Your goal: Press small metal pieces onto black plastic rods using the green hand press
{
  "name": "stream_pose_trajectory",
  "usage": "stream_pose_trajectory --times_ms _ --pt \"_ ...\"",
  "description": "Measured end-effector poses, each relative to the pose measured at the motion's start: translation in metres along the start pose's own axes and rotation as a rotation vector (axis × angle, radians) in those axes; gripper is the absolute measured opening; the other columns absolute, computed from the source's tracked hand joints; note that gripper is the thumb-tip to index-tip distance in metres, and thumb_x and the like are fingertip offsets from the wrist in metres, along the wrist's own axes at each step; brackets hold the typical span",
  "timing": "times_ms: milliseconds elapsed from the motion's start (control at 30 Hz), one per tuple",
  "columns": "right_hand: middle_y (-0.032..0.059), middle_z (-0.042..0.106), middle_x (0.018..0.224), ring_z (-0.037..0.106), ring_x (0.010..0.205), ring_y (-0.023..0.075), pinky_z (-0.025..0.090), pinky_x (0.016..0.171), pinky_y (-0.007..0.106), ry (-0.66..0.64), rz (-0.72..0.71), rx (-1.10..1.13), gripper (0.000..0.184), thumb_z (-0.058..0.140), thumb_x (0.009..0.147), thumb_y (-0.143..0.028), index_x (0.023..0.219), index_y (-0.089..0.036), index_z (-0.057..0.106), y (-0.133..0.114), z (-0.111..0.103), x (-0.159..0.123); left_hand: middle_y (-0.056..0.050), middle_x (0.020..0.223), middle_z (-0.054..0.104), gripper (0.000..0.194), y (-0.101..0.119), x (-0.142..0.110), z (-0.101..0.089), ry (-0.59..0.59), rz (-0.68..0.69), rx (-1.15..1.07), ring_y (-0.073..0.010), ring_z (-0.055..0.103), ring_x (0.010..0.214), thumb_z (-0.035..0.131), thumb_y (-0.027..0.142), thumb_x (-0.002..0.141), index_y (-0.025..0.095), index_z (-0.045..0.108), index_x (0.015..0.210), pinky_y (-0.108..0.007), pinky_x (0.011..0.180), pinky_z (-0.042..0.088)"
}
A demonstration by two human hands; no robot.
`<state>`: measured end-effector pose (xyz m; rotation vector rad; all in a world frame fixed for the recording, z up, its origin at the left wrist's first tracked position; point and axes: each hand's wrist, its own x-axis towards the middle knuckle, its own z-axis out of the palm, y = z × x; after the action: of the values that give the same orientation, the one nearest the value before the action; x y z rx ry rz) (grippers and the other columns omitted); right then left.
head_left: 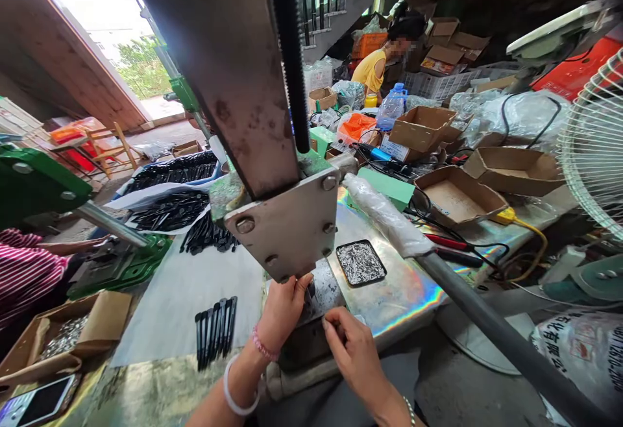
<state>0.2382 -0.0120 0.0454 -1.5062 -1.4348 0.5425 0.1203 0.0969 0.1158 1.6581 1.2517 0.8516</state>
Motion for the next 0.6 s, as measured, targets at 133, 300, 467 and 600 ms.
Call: stream_pose_trajectory --times_ms 133,300,467,600 --pt "-0.0001 0.06 0.072 0.058 0.064 0.0167 0.04 0.059 0.026 -0.001 -0.007 -0.001 0.017 0.043 0.095 -0.022 0.082 -0.022 0.055 -0.001 -0.001 0.001 0.001 0.05 0.054 0.021 -0.005 -0.001 0.001 -0.012 0.067 0.11 -0.016 0.049 0.049 0.062 0.038 0.083 0.024 0.065 0.069 -0.027 0.055 0.033" --pt "0.0002 0.061 0.072 0.058 0.064 0.0169 0.04 0.059 0.026 0.006 -0.009 -0.001 0.016 0.044 0.095 -0.02 0.082 -0.022 0.055 -0.003 -0.001 0.002 -0.001 0.049 0.055 0.032 -0.013 -0.002 0.002 -0.007 0.089 0.214 -0.0168 0.051 0.049 0.056 0.034 0.088 0.024 0.056 0.058 -0.029 0.057 0.029" --pt "0.0003 0.061 0.072 0.058 0.064 0.0168 0.039 0.057 0.026 0.013 -0.004 0.008 0.017 0.045 0.094 -0.019 0.081 -0.022 0.055 -0.006 -0.002 0.002 -0.001 0.049 0.055 0.034 -0.016 -0.003 0.003 0.02 0.085 0.18 -0.0172 0.049 0.049 0.061 0.032 0.085 0.024 0.051 0.053 -0.029 0.056 0.027" --pt "0.0008 0.06 0.072 0.057 0.065 0.0179 0.038 0.058 0.027 0.009 0.024 0.037 0.017 0.044 0.094 -0.022 0.081 -0.022 0.055 -0.004 -0.002 0.003 -0.002 0.056 0.058 0.028 -0.015 -0.003 0.004 0.011 0.151 0.249 -0.0178 0.05 0.052 0.059 0.028 0.086 0.024 0.053 0.059 -0.029 0.058 0.028"
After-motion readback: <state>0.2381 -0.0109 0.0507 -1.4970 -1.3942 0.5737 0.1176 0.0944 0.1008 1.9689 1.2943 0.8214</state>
